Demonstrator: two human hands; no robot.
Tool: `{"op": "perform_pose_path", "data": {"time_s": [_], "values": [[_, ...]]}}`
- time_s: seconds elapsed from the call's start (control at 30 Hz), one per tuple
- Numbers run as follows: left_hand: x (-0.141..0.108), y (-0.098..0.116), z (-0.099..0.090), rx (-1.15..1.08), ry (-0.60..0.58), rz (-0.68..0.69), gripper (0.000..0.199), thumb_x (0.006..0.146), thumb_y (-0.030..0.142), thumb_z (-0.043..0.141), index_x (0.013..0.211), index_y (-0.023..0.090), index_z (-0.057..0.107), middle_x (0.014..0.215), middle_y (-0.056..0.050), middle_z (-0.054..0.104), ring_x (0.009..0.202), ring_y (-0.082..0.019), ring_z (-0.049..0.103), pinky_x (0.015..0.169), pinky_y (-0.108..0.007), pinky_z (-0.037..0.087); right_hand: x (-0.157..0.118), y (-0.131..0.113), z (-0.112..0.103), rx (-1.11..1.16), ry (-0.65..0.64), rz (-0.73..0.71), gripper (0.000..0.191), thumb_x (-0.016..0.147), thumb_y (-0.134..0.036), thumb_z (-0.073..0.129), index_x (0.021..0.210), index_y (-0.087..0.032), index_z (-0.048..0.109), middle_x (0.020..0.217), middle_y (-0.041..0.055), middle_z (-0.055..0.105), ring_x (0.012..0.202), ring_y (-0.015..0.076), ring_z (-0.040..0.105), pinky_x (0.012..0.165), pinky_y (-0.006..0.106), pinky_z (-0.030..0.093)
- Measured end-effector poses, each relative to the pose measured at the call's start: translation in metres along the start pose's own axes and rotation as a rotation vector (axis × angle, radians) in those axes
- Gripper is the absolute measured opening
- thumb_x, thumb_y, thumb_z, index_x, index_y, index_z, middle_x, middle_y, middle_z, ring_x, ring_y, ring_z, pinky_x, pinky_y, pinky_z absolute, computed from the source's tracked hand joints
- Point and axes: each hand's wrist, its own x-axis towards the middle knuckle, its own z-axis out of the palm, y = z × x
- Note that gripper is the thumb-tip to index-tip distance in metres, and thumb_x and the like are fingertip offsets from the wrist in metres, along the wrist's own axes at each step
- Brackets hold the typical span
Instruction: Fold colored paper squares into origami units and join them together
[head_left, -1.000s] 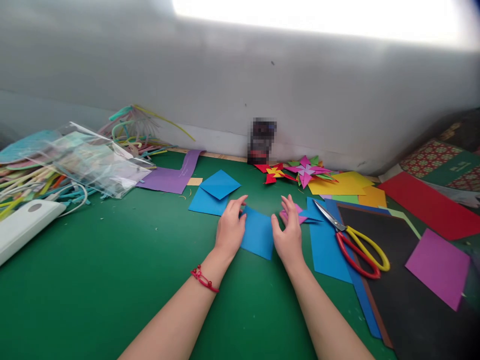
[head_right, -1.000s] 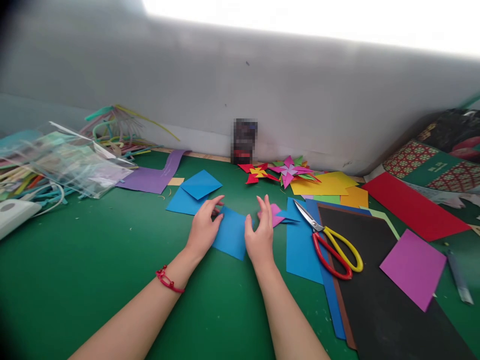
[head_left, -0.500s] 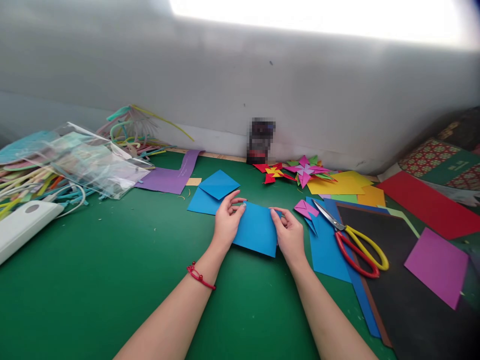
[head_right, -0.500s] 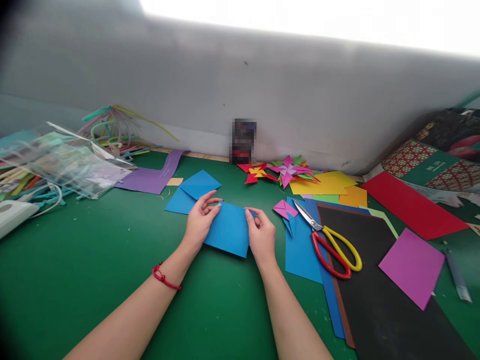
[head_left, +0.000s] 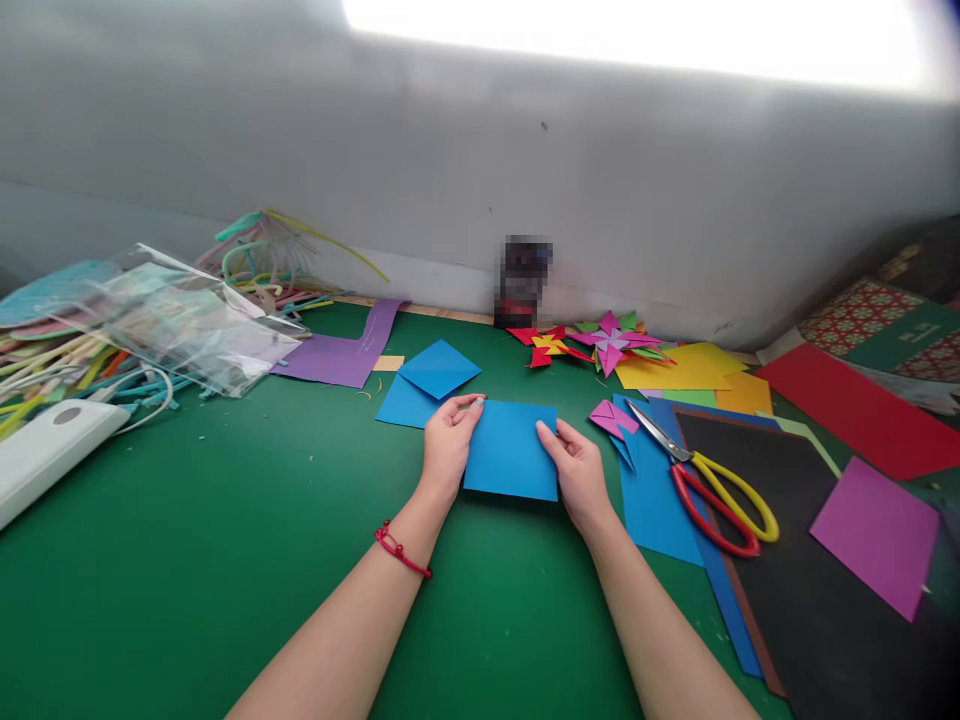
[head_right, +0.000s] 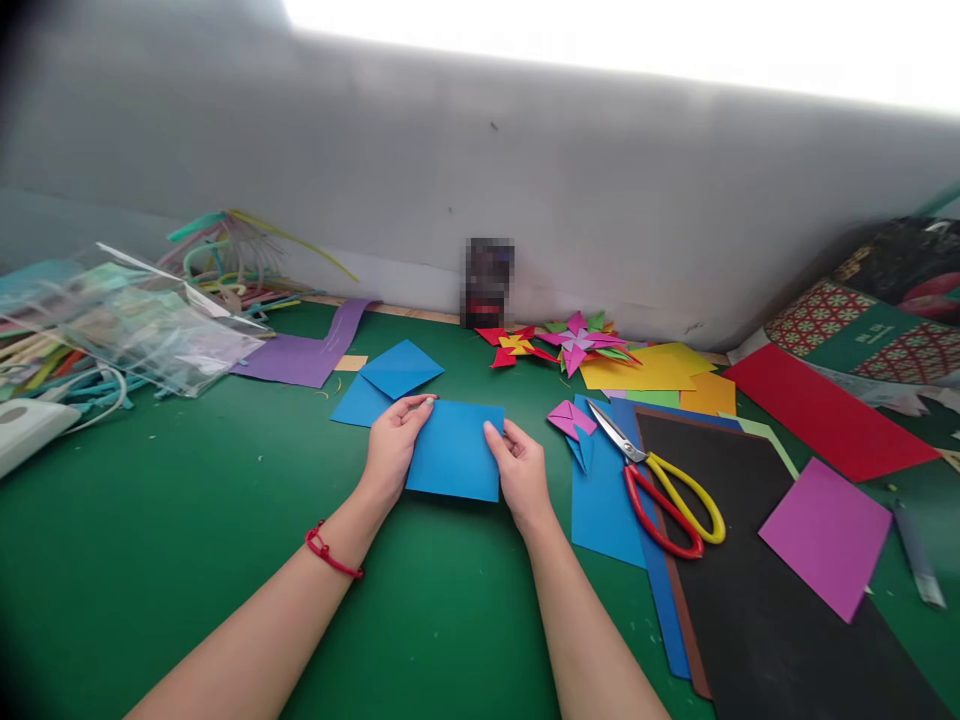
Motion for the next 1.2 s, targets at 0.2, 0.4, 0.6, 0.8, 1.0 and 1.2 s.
{"op": "perform_pose_path", "data": {"time_s": [0.2,0.4,0.6,0.8,1.0,1.2], "values": [[0.001,-0.001,0.001,-0.015,-0.021,-0.03,0.03,0.066,0.04,0.064,0.083,0.014,0.059,0.05,0.005,0.05,0.043,-0.005,0.04,0.043,-0.016,0.033,0.003,0.005,-0.005,0.051,0.027,0.006,0.03,0.07,-0.034,0.064,0.096,-0.019,0.064,0.083,0.0042,0.068,0.066,0.0188,0.062,0.054,0.029,0.051],[0.002,-0.004,0.0,0.027,0.053,0.055,0.022,0.068,0.037,0.062,0.074,0.016,0.057,0.058,0.004,0.053,0.05,-0.007,0.045,0.048,-0.017,0.034,0.004,0.009,-0.006,0.056,0.042,0.013,0.026,0.067,-0.032,0.068,0.088,-0.018,0.065,0.073,0.0026,0.067,0.057,0.0156,0.059,0.047,0.026,0.048],[0.002,-0.003,-0.002,0.126,0.144,0.155,0.021,0.071,0.036,0.059,0.078,0.016,0.059,0.073,-0.001,0.061,0.066,-0.011,0.053,0.061,-0.02,0.04,0.002,0.004,-0.006,0.181,0.004,0.055,0.035,0.074,-0.039,0.059,0.102,-0.019,0.059,0.055,-0.0025,0.058,0.034,0.0096,0.047,0.024,0.02,0.033],[0.002,-0.004,-0.004,0.149,0.22,0.184,0.024,0.072,0.037,0.057,0.08,0.015,0.06,0.074,-0.003,0.062,0.068,-0.013,0.055,0.063,-0.023,0.042,-0.004,-0.005,-0.003,0.259,-0.183,0.157,0.04,0.076,-0.032,0.06,0.113,-0.02,0.051,0.053,-0.005,0.052,0.037,0.0083,0.049,0.03,0.019,0.043],[0.0,-0.001,-0.006,0.206,0.273,0.227,0.026,0.073,0.039,0.056,0.079,0.014,0.06,0.076,-0.005,0.063,0.071,-0.014,0.057,0.064,-0.024,0.044,-0.009,-0.009,-0.001,0.243,-0.352,0.191,0.061,0.075,-0.039,0.059,0.13,-0.031,0.032,0.056,-0.0056,0.05,0.043,0.0089,0.05,0.034,0.018,0.043],[-0.007,0.0,0.004,0.301,0.104,0.271,0.026,0.075,0.039,0.054,0.082,0.016,0.062,0.076,-0.004,0.063,0.068,-0.013,0.057,0.06,-0.021,0.044,-0.009,-0.007,0.001,0.194,-0.337,0.161,0.06,0.074,-0.042,0.059,0.127,-0.028,0.034,0.057,-0.0057,0.048,0.044,0.0084,0.049,0.036,0.018,0.042]]}}
